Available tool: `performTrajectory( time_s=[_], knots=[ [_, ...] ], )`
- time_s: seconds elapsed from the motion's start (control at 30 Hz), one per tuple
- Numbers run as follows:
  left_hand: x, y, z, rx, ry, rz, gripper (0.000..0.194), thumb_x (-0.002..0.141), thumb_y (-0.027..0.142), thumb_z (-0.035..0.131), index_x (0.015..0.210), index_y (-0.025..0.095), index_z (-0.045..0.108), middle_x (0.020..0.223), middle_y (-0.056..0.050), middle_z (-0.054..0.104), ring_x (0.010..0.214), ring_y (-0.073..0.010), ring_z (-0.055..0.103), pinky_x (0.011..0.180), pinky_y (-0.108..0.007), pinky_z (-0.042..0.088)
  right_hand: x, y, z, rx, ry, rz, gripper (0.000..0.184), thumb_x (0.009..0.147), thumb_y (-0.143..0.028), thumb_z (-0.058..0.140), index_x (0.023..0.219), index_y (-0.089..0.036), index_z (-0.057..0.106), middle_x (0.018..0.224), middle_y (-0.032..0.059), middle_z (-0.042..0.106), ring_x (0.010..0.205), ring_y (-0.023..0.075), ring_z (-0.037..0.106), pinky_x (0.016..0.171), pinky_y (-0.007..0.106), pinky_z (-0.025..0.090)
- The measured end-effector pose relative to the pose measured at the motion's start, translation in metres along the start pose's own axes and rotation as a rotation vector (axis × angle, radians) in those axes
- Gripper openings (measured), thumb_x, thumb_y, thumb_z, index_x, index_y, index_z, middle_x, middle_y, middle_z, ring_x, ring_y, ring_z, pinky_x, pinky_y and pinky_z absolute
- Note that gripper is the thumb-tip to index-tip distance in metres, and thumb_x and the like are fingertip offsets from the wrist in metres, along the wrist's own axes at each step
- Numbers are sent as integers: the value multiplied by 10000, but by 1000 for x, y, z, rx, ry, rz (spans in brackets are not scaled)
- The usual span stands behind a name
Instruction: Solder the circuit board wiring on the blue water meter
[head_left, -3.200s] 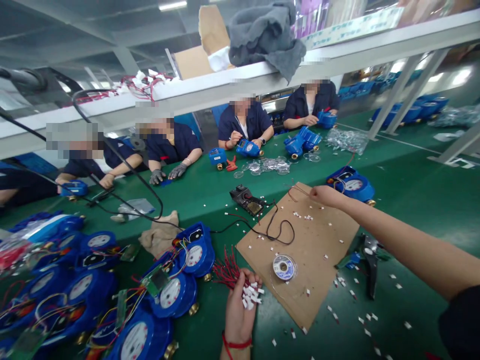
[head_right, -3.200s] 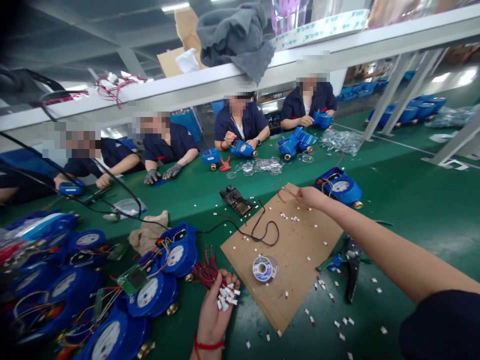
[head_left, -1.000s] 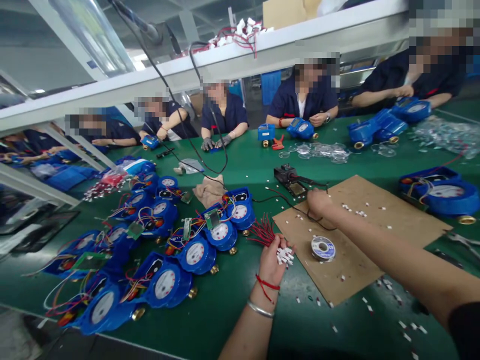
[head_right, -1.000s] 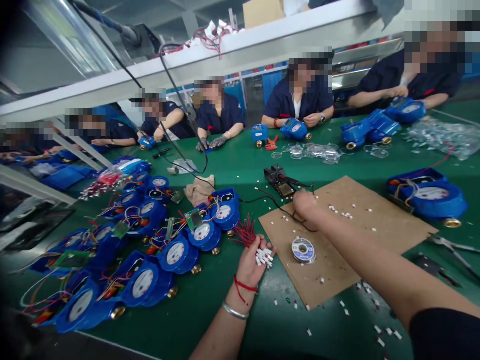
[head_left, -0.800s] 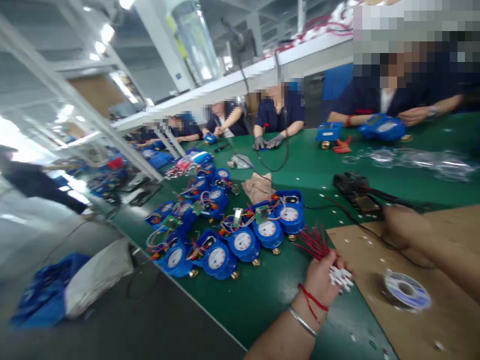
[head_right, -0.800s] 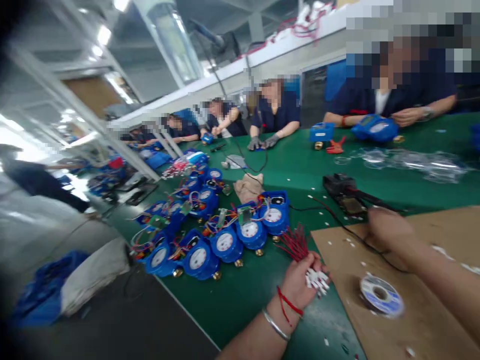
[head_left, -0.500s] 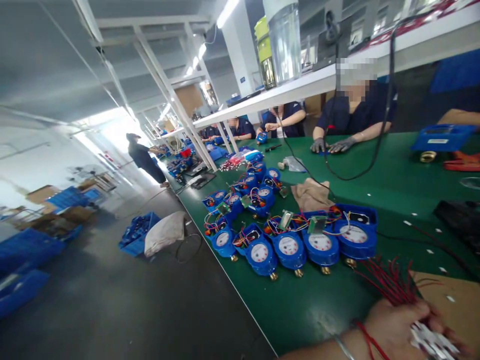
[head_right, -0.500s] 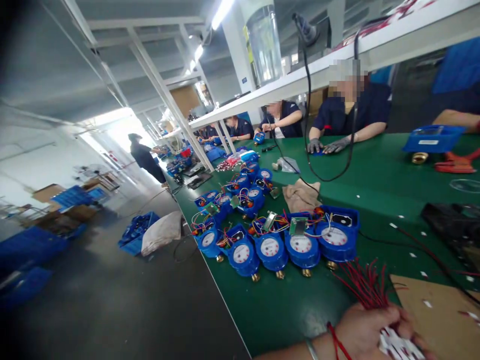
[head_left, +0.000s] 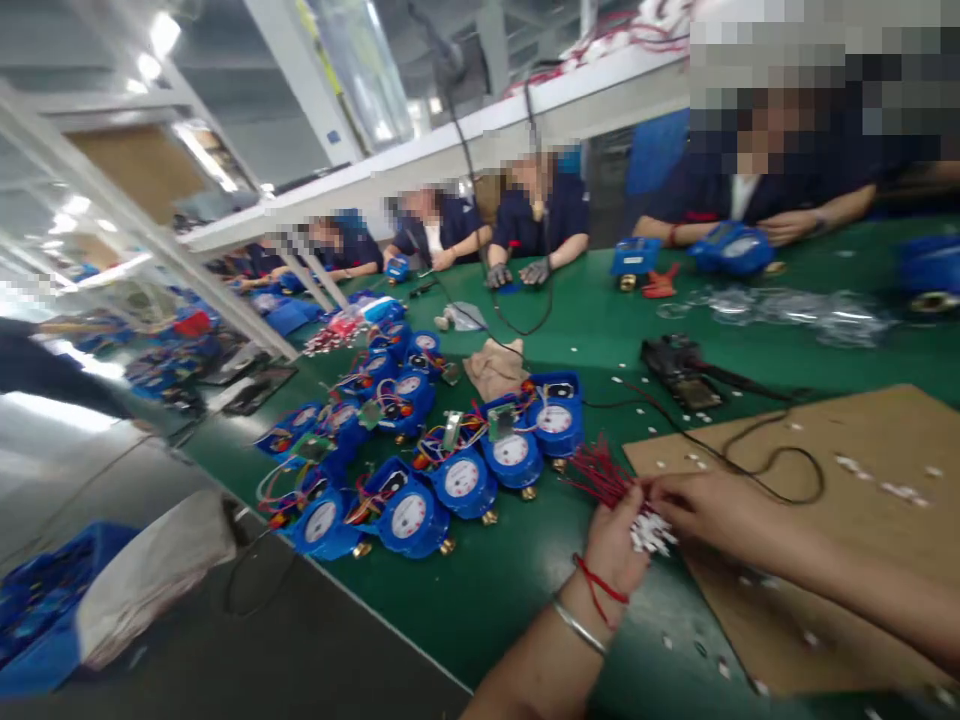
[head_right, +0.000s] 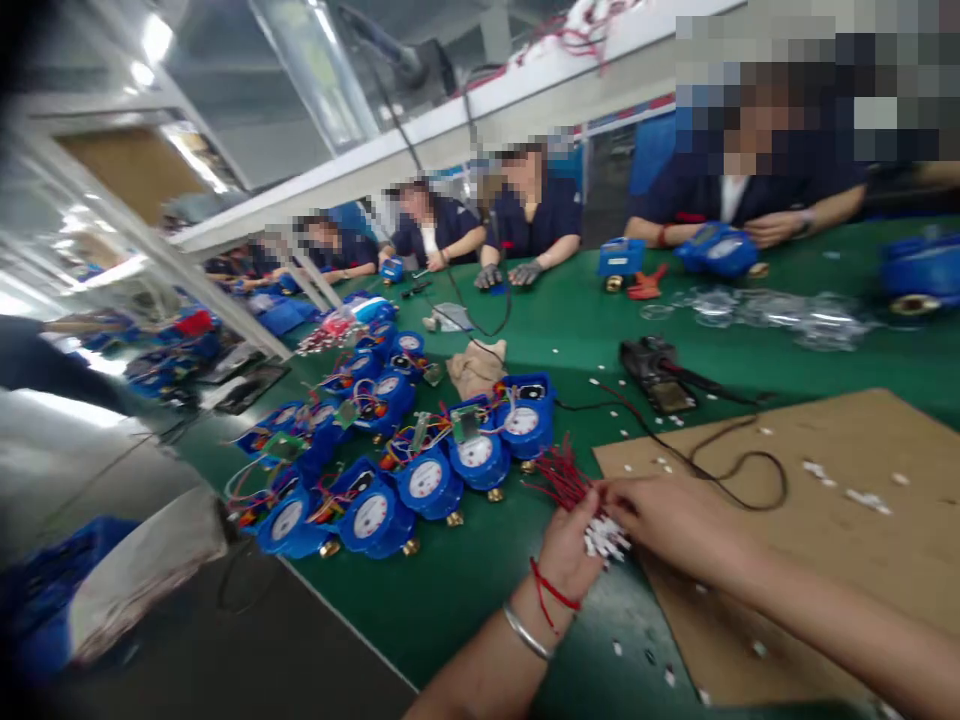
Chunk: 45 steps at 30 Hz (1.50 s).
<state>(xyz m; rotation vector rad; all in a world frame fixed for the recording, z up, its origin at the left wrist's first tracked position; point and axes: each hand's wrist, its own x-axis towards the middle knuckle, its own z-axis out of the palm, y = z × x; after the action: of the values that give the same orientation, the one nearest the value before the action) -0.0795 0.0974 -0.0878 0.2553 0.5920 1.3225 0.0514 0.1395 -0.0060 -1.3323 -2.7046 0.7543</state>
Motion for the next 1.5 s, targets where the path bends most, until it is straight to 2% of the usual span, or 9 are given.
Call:
performTrajectory(
  time_s=[0.07,0.17,0.33,0.6,0.77,0.93,1.17,1.3,1.5],
  knots=[
    [5,0,-2,6,62,11,288,684,336,756,846,119,659,844,-76,662,829,-207,632,852,-350,456,8,2,-4,0,-47,4,315,906,-279,387,800,-202,674,766,28,688,680,146,619,617,231,411],
    [9,1,-7,-44,76,-52,251,684,316,764,793,142,620,950,-65,656,894,-207,628,864,-379,466,42,22,-19,-95,-87,120,281,884,-241,427,809,-199,695,753,23,693,704,138,633,619,206,421],
    [5,3,-7,-47,59,-147,283,707,346,753,834,157,586,831,-33,636,784,-166,623,797,-352,487,105,70,-27,-276,90,397,287,906,-207,450,1059,-35,623,1061,214,634,1012,251,600,836,329,455],
    [3,6,-2,13,26,-129,359,687,406,756,879,169,566,665,25,526,602,-103,521,599,-245,426,156,93,-19,-350,85,565,337,898,-353,539,1084,-76,594,1096,137,612,998,205,602,865,394,500],
    [4,4,-1,42,-15,-127,347,649,311,792,860,165,559,589,53,462,563,-89,471,590,-238,408,151,95,-17,-296,58,542,291,877,-322,576,1036,-82,612,1087,127,616,1024,213,589,893,414,482],
    [4,4,-3,41,-28,-139,343,652,285,787,880,166,560,600,54,470,559,-82,466,581,-231,397,128,98,-20,-146,151,501,307,868,-314,577,1088,-100,586,1079,116,624,1007,212,595,887,423,472],
    [4,4,-2,65,-17,-144,328,650,265,790,872,159,573,605,54,464,575,-84,482,613,-243,417,102,103,-33,272,286,462,257,869,-350,535,966,-126,617,743,52,684,628,121,640,553,174,475],
    [4,4,-4,64,-51,-133,324,657,257,785,884,152,580,619,52,470,575,-76,476,619,-240,417,94,99,-33,471,418,420,284,915,-383,456,891,-126,575,715,66,668,562,110,630,477,162,474],
    [4,3,-6,60,-89,-129,277,693,240,762,892,151,592,622,45,473,586,-78,472,619,-235,417,83,79,-40,541,694,308,266,955,-271,333,1005,-121,547,889,103,653,634,128,663,553,221,539]
  ],
)
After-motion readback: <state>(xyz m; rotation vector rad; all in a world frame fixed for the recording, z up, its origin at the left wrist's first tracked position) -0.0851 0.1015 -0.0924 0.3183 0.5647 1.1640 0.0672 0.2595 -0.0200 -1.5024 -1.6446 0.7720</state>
